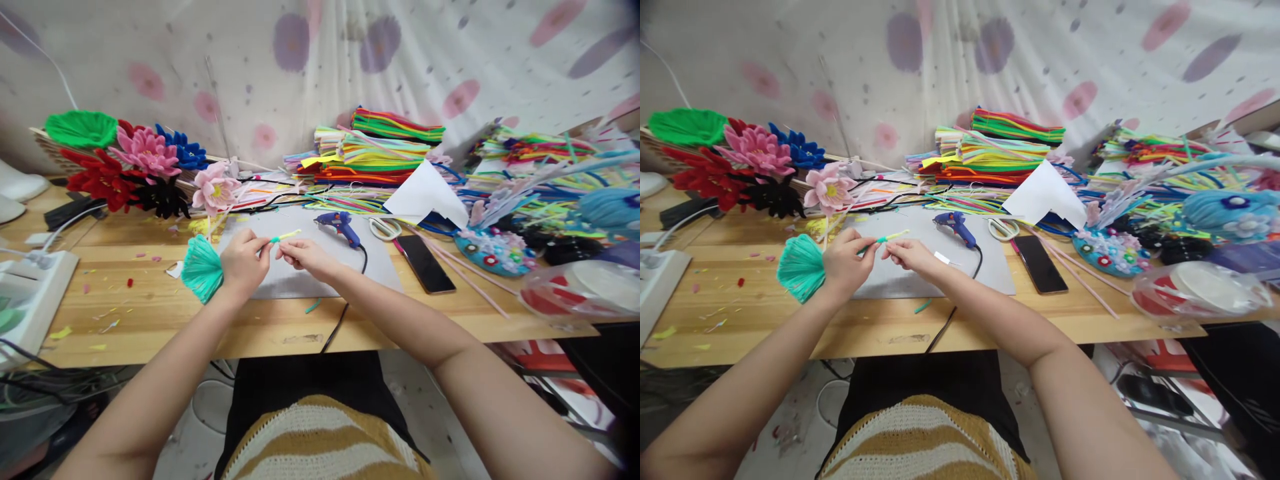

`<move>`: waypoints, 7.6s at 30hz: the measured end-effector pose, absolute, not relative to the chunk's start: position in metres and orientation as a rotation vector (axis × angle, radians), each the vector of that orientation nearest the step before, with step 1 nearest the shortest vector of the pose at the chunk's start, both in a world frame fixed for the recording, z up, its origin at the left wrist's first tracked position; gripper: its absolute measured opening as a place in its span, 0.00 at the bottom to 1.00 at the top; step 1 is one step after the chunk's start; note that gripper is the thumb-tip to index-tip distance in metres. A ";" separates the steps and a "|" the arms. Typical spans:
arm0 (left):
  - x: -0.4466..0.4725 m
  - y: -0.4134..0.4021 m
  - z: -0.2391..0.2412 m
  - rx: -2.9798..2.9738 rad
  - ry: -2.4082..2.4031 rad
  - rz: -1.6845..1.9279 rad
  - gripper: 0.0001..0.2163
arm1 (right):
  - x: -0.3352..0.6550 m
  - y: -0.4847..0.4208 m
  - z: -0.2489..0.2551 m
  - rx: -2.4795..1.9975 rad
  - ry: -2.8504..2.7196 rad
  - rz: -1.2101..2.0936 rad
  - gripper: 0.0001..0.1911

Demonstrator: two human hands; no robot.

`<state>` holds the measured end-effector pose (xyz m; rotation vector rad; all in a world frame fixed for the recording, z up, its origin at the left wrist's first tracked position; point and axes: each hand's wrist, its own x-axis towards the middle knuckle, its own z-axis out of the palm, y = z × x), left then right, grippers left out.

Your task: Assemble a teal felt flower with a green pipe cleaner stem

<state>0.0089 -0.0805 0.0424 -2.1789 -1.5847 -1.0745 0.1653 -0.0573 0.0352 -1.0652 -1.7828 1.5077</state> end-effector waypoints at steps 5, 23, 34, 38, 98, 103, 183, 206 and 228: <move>0.009 -0.078 0.044 -2.325 -1.449 -0.756 0.10 | 0.172 -0.053 0.071 -1.277 -2.384 0.492 0.12; 0.009 -0.084 0.060 -2.565 -1.471 -0.873 0.10 | 0.186 -0.013 0.026 -0.711 -1.567 2.170 0.14; 0.014 -0.079 0.063 -2.504 -1.477 -0.824 0.05 | 0.177 -0.032 0.027 -0.685 -1.204 2.280 0.10; 0.017 -0.082 0.059 -2.339 -1.498 -0.751 0.05 | 0.156 -0.061 0.022 -0.743 -0.942 2.063 0.10; 0.052 -0.061 0.080 -2.508 -1.573 -0.583 0.08 | 0.200 -0.028 0.060 -1.222 -1.421 1.543 0.06; 0.048 -0.066 0.075 -2.485 -1.532 -0.487 0.09 | 0.199 -0.033 0.058 -1.211 -1.504 1.475 0.02; 0.036 -0.042 0.072 -2.523 -1.727 -0.474 0.06 | 0.202 -0.010 0.048 -0.936 -2.409 0.327 0.05; 0.041 -0.047 0.085 -2.603 -1.558 0.008 0.13 | 0.207 0.013 0.073 -1.119 -2.364 1.436 0.10; 0.039 -0.038 0.092 -2.561 -1.767 -0.083 0.10 | 0.190 -0.006 0.085 -1.260 -2.508 0.417 0.02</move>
